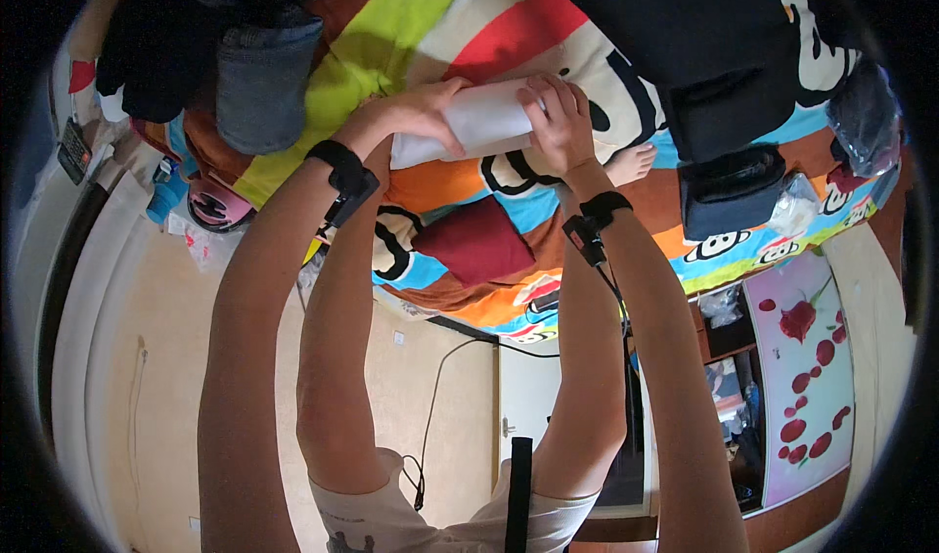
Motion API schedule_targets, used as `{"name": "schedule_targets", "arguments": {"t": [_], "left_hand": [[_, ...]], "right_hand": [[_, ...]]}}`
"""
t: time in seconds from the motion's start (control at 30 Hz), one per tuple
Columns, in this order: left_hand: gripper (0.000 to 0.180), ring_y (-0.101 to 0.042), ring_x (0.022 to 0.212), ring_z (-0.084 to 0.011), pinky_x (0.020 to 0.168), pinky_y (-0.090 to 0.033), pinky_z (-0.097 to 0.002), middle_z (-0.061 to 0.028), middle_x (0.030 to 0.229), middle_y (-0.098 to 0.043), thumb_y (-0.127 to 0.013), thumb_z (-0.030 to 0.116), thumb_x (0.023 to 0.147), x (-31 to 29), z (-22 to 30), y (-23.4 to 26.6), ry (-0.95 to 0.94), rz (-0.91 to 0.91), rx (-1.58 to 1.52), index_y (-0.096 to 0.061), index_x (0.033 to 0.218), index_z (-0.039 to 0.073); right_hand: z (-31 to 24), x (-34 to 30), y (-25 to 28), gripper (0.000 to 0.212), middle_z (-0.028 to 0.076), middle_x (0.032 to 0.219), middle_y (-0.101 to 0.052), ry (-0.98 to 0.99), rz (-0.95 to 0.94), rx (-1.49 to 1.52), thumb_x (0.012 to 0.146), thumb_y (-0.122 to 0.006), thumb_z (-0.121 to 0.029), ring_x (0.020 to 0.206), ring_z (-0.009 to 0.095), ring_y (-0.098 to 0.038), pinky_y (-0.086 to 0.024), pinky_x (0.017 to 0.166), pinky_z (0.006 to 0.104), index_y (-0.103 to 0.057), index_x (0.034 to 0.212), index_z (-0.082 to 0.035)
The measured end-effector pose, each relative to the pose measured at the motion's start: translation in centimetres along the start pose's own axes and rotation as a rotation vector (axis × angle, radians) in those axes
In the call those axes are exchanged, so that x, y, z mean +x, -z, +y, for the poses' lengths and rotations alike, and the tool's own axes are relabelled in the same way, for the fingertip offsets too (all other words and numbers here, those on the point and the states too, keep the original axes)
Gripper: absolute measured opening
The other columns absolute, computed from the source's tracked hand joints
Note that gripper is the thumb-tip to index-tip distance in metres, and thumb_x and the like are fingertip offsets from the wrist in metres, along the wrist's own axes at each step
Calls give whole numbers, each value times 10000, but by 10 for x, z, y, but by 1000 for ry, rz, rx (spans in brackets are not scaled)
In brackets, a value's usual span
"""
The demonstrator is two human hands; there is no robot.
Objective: The person organizes folded clothes by picking them up from a bed and placing them into a transparent plastic bin.
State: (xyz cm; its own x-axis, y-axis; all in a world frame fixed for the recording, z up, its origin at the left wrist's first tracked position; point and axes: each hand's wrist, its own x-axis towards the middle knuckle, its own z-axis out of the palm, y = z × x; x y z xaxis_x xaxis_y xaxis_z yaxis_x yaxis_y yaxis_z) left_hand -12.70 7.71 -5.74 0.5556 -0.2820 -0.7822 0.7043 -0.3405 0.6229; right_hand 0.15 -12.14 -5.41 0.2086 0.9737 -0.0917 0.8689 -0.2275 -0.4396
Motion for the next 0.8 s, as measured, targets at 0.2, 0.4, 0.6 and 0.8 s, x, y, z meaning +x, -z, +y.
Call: {"name": "schedule_targets", "arguments": {"t": [0.2,0.4,0.6,0.8], "left_hand": [[733,-541,960,-328,786,-424,-441,-121,1106,-534,-723,362,571,-18,17,-38,-22,333,268,-410,1178,96],[634,-562,903,-290,757,-403,-498,-84,1018,-560,-654,476,636,-30,30,-53,-5,618,663,-455,1140,148],[799,-496,1050,-327,883,-397,-400,-157,1162,-510,-741,258,583,-23,-30,-26,-148,235,121,-363,1262,74],[848,-476,1053,-340,870,-398,-383,-191,1146,-490,-765,174,518,-26,2,-46,-49,248,222,-353,1249,49]], "right_hand": [[-14,-4,15,572,85,1101,-479,-36,-191,103,585,-658,-167,1084,255,-427,-321,921,419,-475,1124,-114],[-1,16,19,682,90,1100,-486,6,-527,43,567,-710,-262,1071,264,-434,-364,873,414,-441,1180,-136],[4,32,9,531,69,920,-517,16,-544,115,546,-668,-193,918,250,-502,-411,756,390,-514,1051,-137],[1,6,20,404,28,929,-537,157,-285,-62,602,-610,-175,953,196,-514,-395,776,328,-544,1000,-167]]}}
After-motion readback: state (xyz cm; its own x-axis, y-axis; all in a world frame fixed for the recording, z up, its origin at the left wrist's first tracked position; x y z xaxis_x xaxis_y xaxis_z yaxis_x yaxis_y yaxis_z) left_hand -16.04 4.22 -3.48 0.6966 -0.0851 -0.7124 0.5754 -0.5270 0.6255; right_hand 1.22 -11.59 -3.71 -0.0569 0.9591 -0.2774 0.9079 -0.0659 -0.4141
